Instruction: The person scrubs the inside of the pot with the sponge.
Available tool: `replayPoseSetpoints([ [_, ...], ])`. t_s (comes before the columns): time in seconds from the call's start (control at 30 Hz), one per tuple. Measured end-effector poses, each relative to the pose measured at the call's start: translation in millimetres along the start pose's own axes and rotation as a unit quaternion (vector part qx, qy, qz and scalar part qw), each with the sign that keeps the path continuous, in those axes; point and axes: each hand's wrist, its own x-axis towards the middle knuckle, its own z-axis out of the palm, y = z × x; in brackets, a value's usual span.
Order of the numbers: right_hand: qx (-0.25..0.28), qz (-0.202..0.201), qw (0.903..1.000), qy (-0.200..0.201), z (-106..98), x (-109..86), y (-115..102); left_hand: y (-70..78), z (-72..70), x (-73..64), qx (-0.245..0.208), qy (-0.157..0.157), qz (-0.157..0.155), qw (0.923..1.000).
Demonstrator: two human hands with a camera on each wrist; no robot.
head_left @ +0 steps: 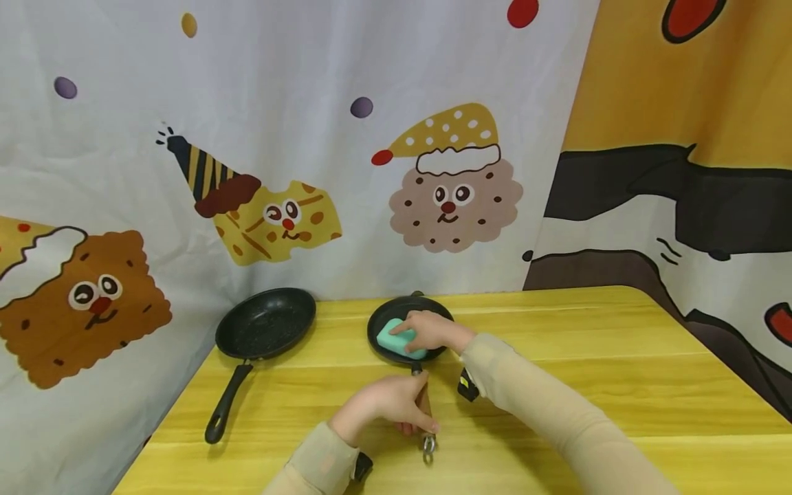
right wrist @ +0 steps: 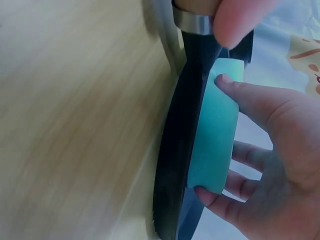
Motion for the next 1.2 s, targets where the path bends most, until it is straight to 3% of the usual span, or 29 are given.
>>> replayPoseSetpoints([
  [0.6,-0.027,0.06,0.9973,0.031,8,23.1,-23,2.3,-1.0,-1.8,0.034,0.01,-0.011,0.9993],
  [0.83,-0.048,0.11,0.992,0.039,11,35.1,-21,1.6,-2.2,-0.4,0.028,0.004,-0.009,0.9996],
  [1.2,-0.052,0.131,0.9891,0.044,10,40.7,-14,2.5,-3.6,-3.0,0.035,0.003,-0.011,0.9993],
])
